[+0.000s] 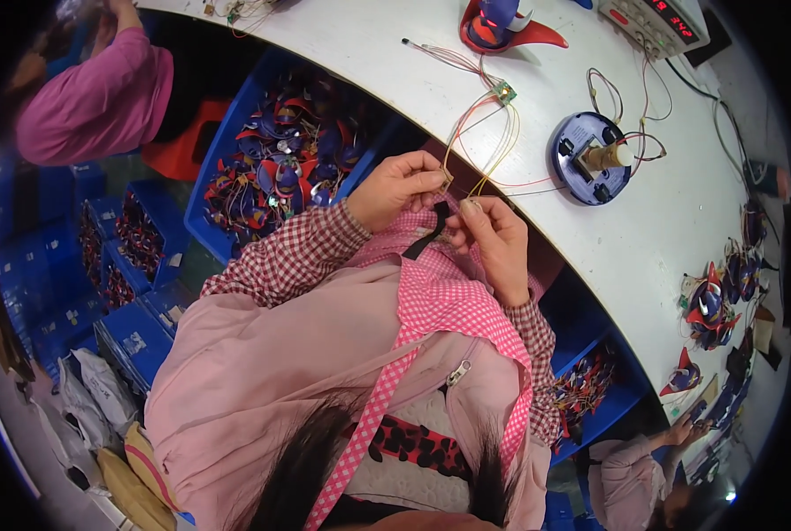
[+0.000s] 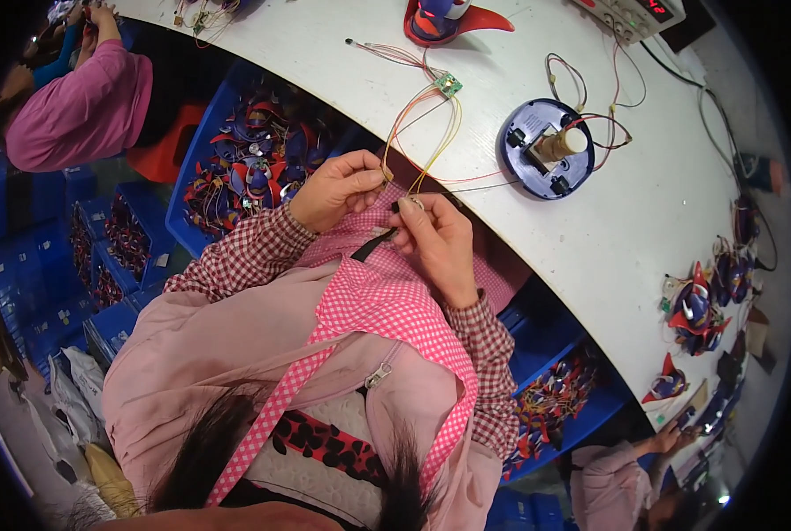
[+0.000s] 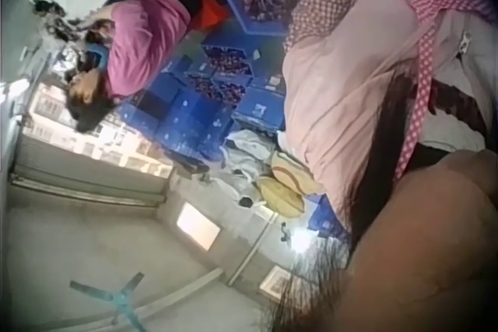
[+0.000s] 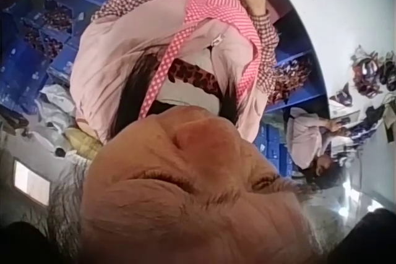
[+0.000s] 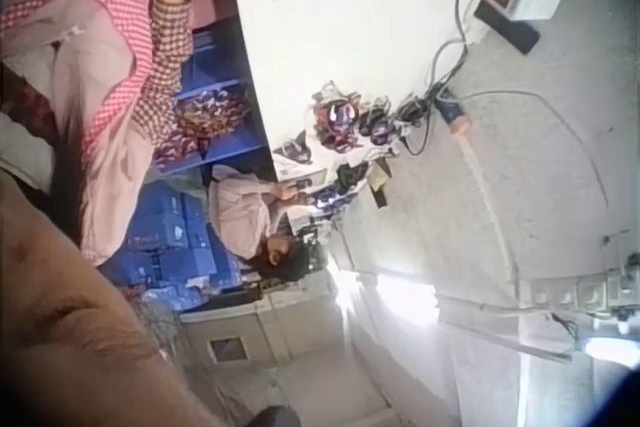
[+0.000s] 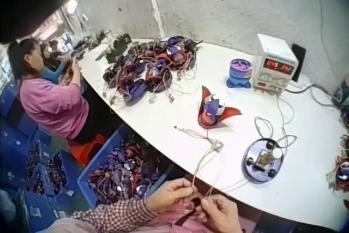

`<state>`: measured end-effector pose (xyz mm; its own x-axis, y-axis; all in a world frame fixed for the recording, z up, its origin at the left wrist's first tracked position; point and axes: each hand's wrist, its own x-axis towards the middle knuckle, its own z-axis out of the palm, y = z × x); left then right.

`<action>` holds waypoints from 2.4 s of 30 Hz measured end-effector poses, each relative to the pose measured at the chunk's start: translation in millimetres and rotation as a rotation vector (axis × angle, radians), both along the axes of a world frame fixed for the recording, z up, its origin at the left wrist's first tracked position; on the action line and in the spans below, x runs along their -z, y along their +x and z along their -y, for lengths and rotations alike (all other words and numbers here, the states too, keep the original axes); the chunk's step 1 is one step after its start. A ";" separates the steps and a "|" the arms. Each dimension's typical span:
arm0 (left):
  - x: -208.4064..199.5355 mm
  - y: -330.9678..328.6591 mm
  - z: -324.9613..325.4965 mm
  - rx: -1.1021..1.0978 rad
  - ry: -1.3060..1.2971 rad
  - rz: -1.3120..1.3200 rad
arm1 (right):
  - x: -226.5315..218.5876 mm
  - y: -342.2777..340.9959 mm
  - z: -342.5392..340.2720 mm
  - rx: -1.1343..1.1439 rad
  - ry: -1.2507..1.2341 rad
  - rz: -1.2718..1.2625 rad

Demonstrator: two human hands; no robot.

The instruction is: Connecting wires and testing electronic bird toys at a factory workbench.

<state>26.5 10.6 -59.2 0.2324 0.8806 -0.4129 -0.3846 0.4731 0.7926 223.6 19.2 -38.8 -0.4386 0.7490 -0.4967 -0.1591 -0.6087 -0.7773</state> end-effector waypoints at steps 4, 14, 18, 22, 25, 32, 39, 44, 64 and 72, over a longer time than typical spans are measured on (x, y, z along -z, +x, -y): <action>-18.7 6.3 -3.3 -0.011 0.004 -0.055 | -22.1 1.4 -1.2 -0.041 0.675 0.531; -37.8 19.4 -19.0 0.054 0.074 -0.181 | -27.8 5.8 -40.7 0.040 1.213 0.802; -40.6 19.1 -20.2 0.065 0.069 -0.197 | -27.0 7.2 -49.1 -0.016 1.175 0.827; -41.9 18.8 -22.0 0.053 0.083 -0.168 | -22.4 3.1 -56.6 0.012 1.194 0.820; -43.7 20.4 -26.6 0.057 0.092 -0.166 | -21.5 -0.6 -62.6 0.075 1.278 0.876; -44.7 23.1 -36.5 0.078 0.109 -0.216 | -6.4 -7.9 -70.0 0.008 1.393 1.031; -45.6 26.3 -50.5 0.067 0.107 -0.209 | -13.2 1.0 -68.1 0.041 1.402 0.857; -41.7 29.4 -55.9 0.065 0.104 -0.191 | -12.0 15.5 -64.1 0.062 1.290 0.736; -38.8 41.6 -49.2 0.055 0.176 -0.322 | -25.6 7.1 -43.9 0.052 1.388 0.738; -36.5 41.9 -47.0 0.032 0.164 -0.296 | -24.3 6.4 -44.2 0.043 1.407 0.772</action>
